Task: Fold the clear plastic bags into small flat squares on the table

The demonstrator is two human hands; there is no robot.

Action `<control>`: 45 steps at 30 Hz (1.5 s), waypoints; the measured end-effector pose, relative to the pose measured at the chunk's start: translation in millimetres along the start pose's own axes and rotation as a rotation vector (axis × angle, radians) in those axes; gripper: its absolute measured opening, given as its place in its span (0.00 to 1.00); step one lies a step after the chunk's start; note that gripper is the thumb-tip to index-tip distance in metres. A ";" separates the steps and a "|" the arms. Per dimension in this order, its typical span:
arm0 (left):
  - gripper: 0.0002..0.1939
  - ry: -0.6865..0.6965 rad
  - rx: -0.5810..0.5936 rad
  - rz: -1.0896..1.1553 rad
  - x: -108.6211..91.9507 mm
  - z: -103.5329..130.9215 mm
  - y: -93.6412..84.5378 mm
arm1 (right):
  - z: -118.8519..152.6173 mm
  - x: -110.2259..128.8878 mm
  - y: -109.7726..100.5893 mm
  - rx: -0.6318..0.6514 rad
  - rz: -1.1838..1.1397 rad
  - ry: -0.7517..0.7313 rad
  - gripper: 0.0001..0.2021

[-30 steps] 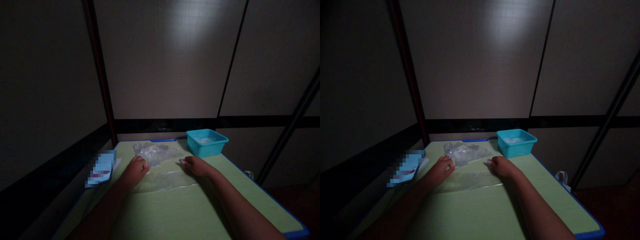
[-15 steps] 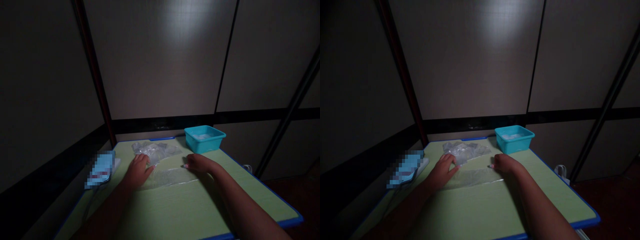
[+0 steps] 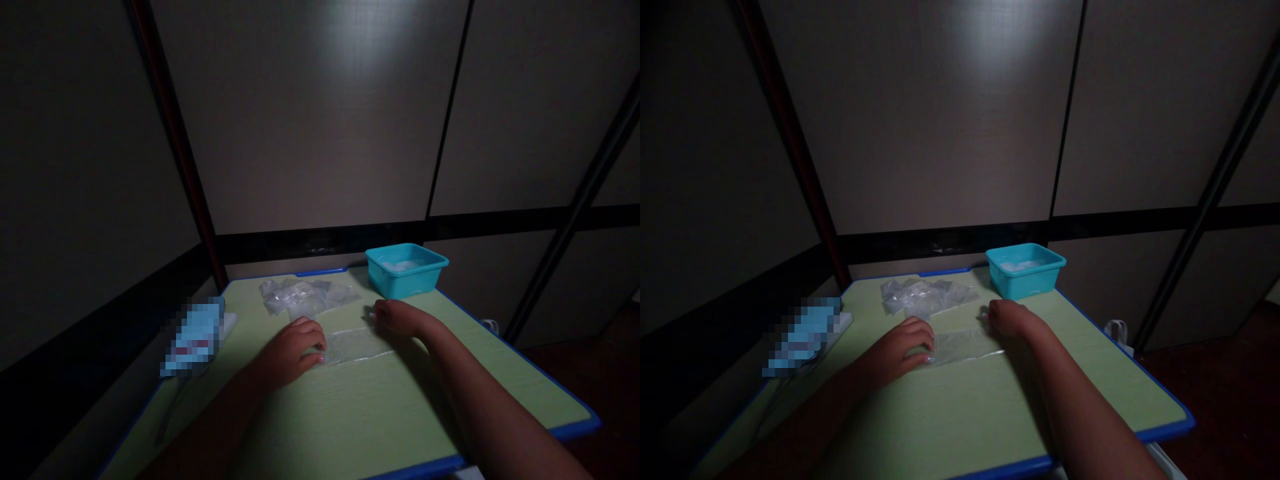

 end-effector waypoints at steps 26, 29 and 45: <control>0.10 0.010 0.037 0.006 1.3 5.1 -0.6 | 4.9 -2.5 4.3 0.086 -0.019 0.000 0.09; 0.11 0.008 0.036 0.006 2.6 6.0 0.4 | 7.8 1.4 4.1 0.080 -0.009 0.000 0.08; 0.12 0.034 0.051 -0.025 1.9 5.6 2.7 | 13.7 13.2 6.0 0.126 -0.071 -0.070 0.11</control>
Point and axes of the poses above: each hand's wrist, its own z-axis away from the middle knuckle, its own y-axis out of the palm, x = y × z, the point moved 10 cm from there along -z, towards the middle knuckle, and after that the axes turned 15 degrees about y, right-handed, at the moved point
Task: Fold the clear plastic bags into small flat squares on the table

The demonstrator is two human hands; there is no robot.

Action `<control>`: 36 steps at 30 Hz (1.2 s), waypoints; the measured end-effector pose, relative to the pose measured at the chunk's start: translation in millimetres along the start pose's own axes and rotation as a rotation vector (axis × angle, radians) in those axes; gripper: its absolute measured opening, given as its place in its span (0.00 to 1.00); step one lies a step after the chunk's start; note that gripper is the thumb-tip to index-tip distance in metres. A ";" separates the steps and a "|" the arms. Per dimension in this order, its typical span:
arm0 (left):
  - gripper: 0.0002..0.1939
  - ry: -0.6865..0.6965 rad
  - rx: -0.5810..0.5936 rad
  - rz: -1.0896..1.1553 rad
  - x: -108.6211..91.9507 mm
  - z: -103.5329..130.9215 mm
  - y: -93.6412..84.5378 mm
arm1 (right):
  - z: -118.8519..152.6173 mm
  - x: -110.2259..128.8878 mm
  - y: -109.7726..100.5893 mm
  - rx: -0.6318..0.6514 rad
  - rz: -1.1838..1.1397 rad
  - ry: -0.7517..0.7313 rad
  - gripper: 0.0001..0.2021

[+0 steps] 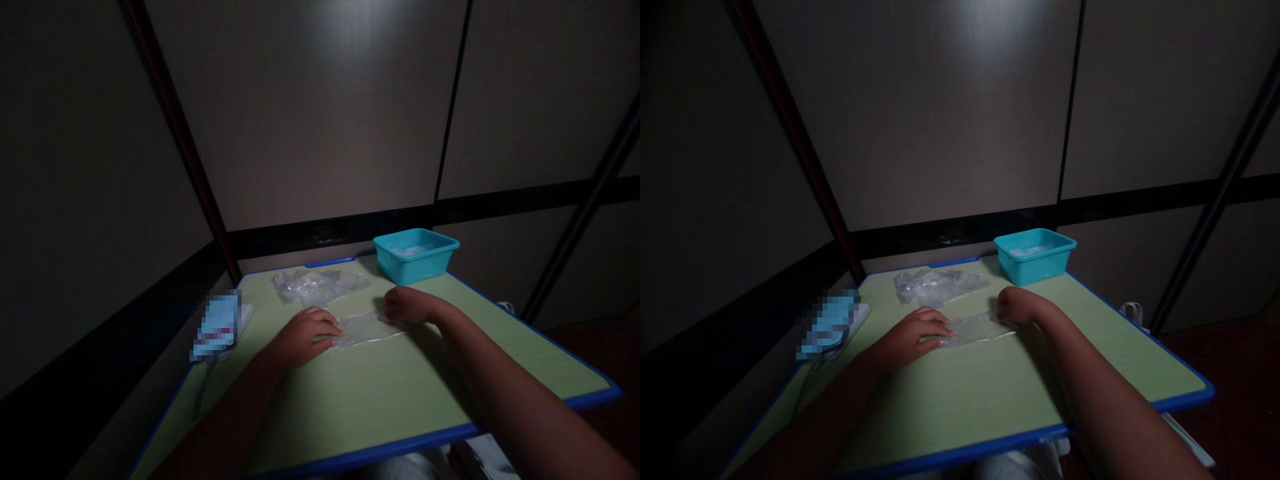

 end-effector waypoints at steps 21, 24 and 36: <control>0.16 0.061 0.051 0.004 -2.2 3.0 14.2 | -13.0 -21.0 4.5 0.037 -0.337 0.122 0.08; 0.16 0.061 0.057 -0.001 -2.7 3.2 14.8 | -14.5 -22.2 4.1 0.028 -0.299 0.122 0.09; 0.14 0.069 0.038 0.011 -9.5 0.0 10.9 | -14.4 -23.3 -3.7 -0.038 -0.294 0.145 0.07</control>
Point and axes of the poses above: each hand's wrist, its own z-axis away from the middle knuckle, its own y-axis out of the palm, x = y × z, the point moved 10 cm from there along -z, towards the middle knuckle, and after that the axes turned 15 degrees about y, right-handed, at the moved point
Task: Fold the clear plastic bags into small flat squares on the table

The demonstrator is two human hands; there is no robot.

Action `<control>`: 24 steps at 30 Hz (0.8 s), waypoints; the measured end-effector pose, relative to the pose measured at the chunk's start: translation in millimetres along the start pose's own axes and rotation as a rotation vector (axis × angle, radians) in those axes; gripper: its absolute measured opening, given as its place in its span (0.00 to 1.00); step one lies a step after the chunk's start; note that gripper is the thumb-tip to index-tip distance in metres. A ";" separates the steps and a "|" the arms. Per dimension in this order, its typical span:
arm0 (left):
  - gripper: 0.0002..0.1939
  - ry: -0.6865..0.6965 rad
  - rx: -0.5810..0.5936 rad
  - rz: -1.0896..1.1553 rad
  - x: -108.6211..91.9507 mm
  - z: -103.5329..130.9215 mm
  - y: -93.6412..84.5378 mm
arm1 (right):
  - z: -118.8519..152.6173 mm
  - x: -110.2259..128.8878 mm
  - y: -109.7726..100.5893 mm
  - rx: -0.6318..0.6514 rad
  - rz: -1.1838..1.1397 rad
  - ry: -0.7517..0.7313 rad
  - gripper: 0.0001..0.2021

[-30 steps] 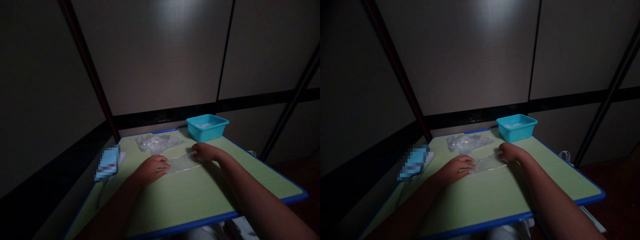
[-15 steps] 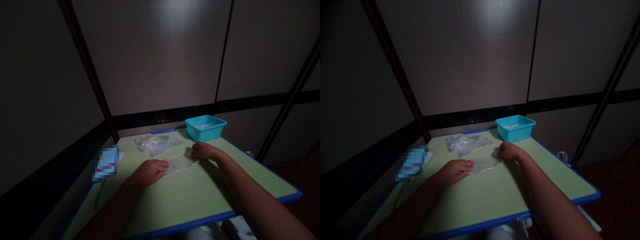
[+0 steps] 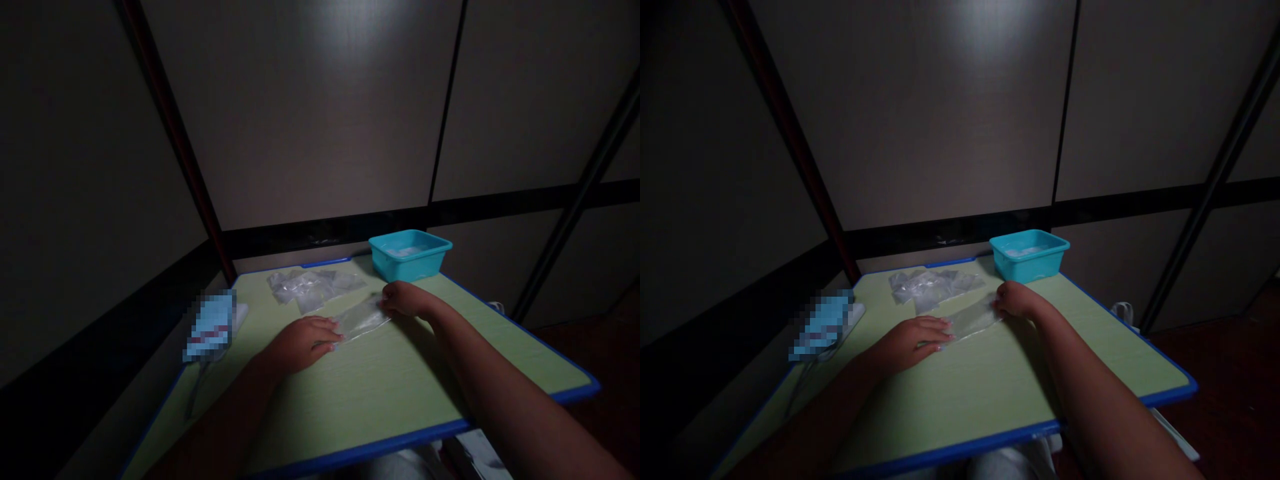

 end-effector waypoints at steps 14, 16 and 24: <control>0.16 0.030 0.022 -0.006 -5.0 -1.8 1.9 | 6.7 11.9 -15.4 0.029 -0.575 -0.076 0.09; 0.16 0.028 0.026 -0.020 -5.5 -1.9 2.3 | 8.3 15.7 -16.8 0.037 -0.641 -0.100 0.09; 0.17 0.030 0.057 -0.069 -6.0 -3.9 7.4 | 10.9 27.9 -8.2 0.160 -0.856 -0.125 0.09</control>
Point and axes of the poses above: each hand's wrist, its own z-axis away from the middle knuckle, its own y-axis out of the palm, x = y × z, the point moved 10 cm from there along -z, towards the middle knuckle, and after that the axes turned 15 degrees about y, right-handed, at the moved point
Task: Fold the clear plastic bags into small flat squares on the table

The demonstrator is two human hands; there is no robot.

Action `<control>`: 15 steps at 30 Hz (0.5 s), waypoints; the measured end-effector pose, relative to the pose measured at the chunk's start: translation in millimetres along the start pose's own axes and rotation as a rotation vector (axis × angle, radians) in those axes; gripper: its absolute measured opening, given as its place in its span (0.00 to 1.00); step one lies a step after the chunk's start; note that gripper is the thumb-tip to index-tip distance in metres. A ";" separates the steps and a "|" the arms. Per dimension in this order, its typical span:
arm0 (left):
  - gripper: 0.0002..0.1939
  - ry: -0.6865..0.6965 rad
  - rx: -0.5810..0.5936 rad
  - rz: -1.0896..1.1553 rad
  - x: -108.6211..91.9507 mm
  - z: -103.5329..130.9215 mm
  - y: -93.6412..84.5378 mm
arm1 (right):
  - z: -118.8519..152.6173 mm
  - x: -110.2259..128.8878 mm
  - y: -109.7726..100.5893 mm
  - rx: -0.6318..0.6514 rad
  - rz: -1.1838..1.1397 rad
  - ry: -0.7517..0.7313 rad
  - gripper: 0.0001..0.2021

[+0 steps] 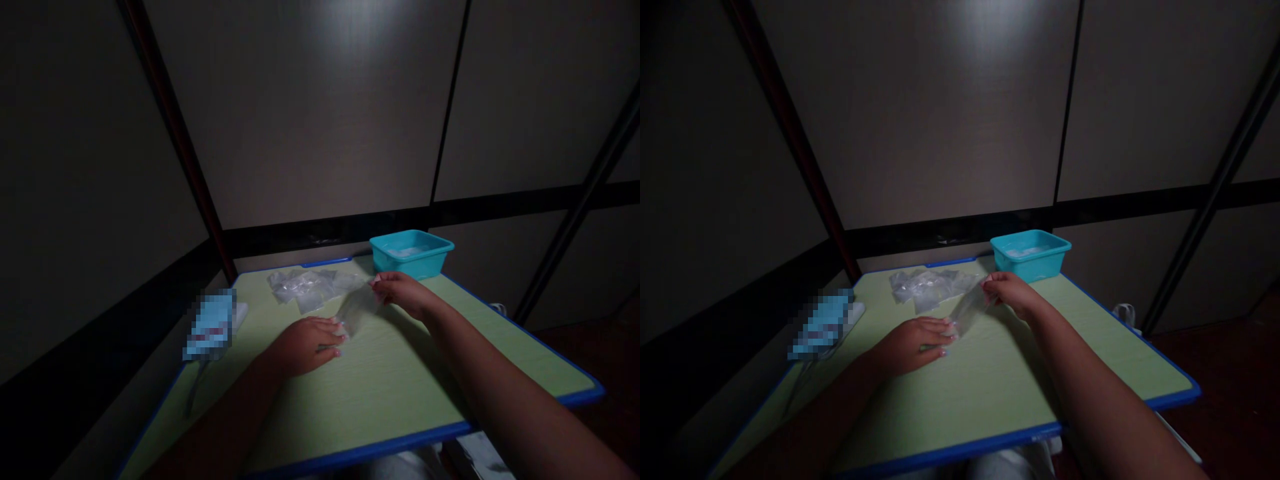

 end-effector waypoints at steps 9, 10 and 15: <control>0.16 -0.035 -0.036 -0.048 -6.6 -7.7 -6.0 | 2.4 10.4 20.3 0.125 -0.203 -0.056 0.13; 0.15 -0.044 -0.041 -0.050 -6.8 -7.9 -7.2 | 2.9 11.0 21.7 0.132 -0.216 -0.057 0.13; 0.15 -0.050 -0.050 -0.044 -7.6 -7.6 -8.3 | 2.3 8.7 27.9 0.155 -0.228 -0.040 0.14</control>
Point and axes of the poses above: each hand's wrist, its own z-axis away from the middle knuckle, its own y-axis out of the palm, x = y × z, the point moved 10 cm from there along -z, towards the middle knuckle, and after that the axes turned 15 degrees about y, right-handed, at the moved point
